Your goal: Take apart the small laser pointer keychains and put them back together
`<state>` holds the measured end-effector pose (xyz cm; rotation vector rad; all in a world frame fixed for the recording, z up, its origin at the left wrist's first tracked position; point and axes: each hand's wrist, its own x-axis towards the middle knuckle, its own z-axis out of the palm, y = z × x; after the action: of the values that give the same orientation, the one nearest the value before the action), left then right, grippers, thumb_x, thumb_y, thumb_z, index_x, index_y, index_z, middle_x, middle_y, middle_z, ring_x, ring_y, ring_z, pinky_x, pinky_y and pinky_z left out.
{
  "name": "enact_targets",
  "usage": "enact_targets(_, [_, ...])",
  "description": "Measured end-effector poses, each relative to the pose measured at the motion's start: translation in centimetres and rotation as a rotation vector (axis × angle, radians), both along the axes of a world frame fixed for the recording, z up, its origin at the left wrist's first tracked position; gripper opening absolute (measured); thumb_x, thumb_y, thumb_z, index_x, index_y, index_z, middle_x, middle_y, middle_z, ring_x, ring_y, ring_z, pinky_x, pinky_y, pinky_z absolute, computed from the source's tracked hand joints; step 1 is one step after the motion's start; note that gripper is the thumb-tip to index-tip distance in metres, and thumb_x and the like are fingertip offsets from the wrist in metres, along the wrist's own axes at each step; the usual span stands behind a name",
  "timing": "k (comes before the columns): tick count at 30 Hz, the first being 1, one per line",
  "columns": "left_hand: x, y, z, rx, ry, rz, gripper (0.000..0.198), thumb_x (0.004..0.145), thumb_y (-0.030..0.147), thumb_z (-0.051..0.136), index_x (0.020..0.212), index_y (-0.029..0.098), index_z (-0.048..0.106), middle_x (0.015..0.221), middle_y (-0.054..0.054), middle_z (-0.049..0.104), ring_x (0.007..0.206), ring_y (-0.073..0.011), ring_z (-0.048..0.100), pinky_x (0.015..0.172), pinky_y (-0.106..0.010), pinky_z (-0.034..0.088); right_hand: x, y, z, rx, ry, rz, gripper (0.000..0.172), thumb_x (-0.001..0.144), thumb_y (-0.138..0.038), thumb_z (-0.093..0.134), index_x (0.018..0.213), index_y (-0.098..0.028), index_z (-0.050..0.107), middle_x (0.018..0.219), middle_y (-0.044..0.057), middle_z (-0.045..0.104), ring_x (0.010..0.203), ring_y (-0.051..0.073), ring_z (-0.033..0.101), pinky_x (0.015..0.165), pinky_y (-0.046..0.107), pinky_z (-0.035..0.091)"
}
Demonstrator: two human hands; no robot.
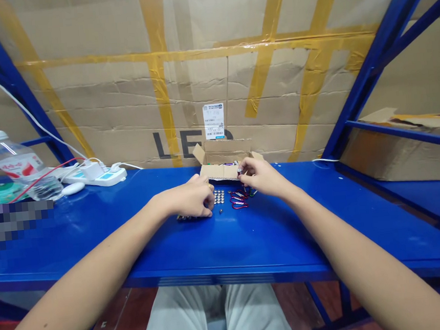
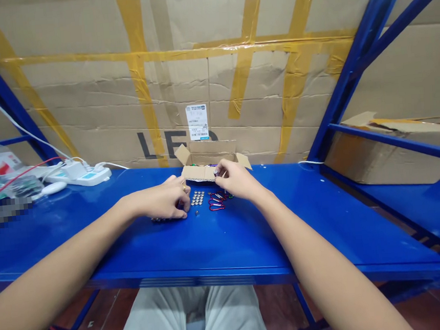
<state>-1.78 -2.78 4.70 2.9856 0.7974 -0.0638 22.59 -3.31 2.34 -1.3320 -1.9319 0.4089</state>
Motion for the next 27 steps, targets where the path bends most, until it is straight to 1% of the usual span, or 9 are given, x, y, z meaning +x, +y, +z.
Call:
enact_targets(3, [0.2,0.0,-0.3,0.0,-0.009,0.001,0.009,0.077,0.025,0.066,0.072,0.021,0.072,0.082,-0.006,0.065,0.098,-0.0255,0.046,0.091,-0.038,0.03,0.0,-0.2,0.0,-0.019,0.02,0.043,0.011,0.077,-0.021,0.058,0.086,-0.02,0.053,0.076,0.001,0.062,0.066,0.015,0.058,0.058,0.027,0.044])
enact_targets(6, [0.4,-0.1,-0.2,0.031,-0.082,-0.031,0.008,0.077,0.026,0.066,0.072,0.021,0.071,0.081,-0.004,0.066,0.097,-0.0247,0.049,0.089,-0.038,0.033,-0.2,-0.5,0.2,-0.02,0.035,0.127,0.011,0.076,-0.02,0.059,0.086,-0.019,0.055,0.073,0.0,0.059,0.065,0.014,0.055,0.06,0.027,0.043])
enact_targets(9, [0.5,-0.2,0.2,0.114,-0.266,-0.055,0.008,0.081,0.025,0.062,0.079,0.02,0.069,0.083,-0.003,0.069,0.092,-0.0213,0.054,0.086,-0.036,0.037,-0.6,-1.0,0.5,-0.008,0.041,0.235,0.011,0.076,-0.019,0.059,0.087,-0.019,0.057,0.073,-0.001,0.058,0.066,0.013,0.053,0.06,0.027,0.043])
enact_targets(12, [0.7,-0.1,0.1,0.169,-0.492,-0.052,0.01,0.084,0.021,0.058,0.087,0.017,0.067,0.081,-0.002,0.069,0.075,-0.0149,0.058,0.073,-0.029,0.042,-1.1,-1.5,0.7,0.017,0.026,0.328,0.01,0.077,-0.018,0.06,0.088,-0.018,0.06,0.075,0.0,0.059,0.068,0.013,0.053,0.063,0.027,0.043])
enact_targets(14, [0.9,-0.1,-0.1,0.197,-0.609,-0.091,0.01,0.085,0.02,0.058,0.09,0.016,0.066,0.08,-0.002,0.069,0.069,-0.0128,0.059,0.067,-0.026,0.043,-1.5,-1.6,0.7,0.043,0.01,0.377,0.008,0.078,-0.018,0.061,0.086,-0.018,0.061,0.077,0.0,0.06,0.071,0.014,0.054,0.066,0.028,0.044])
enact_targets(15, [1.0,-0.1,-0.2,0.213,-0.648,-0.121,0.01,0.086,0.019,0.058,0.091,0.016,0.066,0.08,-0.002,0.069,0.07,-0.0127,0.06,0.067,-0.025,0.044,-1.6,-1.6,0.7,0.055,0.007,0.394,0.007,0.078,-0.018,0.061,0.084,-0.018,0.062,0.077,0.0,0.061,0.072,0.014,0.054,0.068,0.028,0.044])
enact_targets(17, [1.2,-0.3,-0.4,0.241,-0.685,-0.179,0.01,0.087,0.018,0.057,0.092,0.016,0.066,0.084,-0.003,0.07,0.074,-0.0132,0.062,0.07,-0.026,0.046,-1.9,-1.7,0.7,0.068,0.015,0.408,0.005,0.077,-0.019,0.063,0.082,-0.018,0.062,0.077,0.0,0.061,0.074,0.014,0.055,0.07,0.029,0.044])
enact_targets(20, [1.3,-0.6,-0.4,0.252,-0.707,-0.225,0.01,0.089,0.018,0.057,0.093,0.016,0.066,0.087,-0.004,0.071,0.079,-0.0141,0.064,0.074,-0.027,0.048,-2.0,-1.7,0.7,0.056,0.061,0.414,0.005,0.077,-0.02,0.066,0.081,-0.018,0.063,0.081,0.001,0.063,0.075,0.015,0.056,0.07,0.029,0.044])
enact_targets(27, [1.0,-0.4,-0.3,0.195,-0.727,-0.252,0.01,0.09,0.022,0.06,0.092,0.018,0.068,0.09,-0.004,0.07,0.082,-0.0143,0.065,0.077,-0.028,0.05,-2.0,-1.8,0.7,0.0,0.148,0.433,0.013,0.078,-0.029,0.071,0.084,-0.018,0.068,0.086,0.003,0.067,0.076,0.015,0.057,0.069,0.03,0.045])
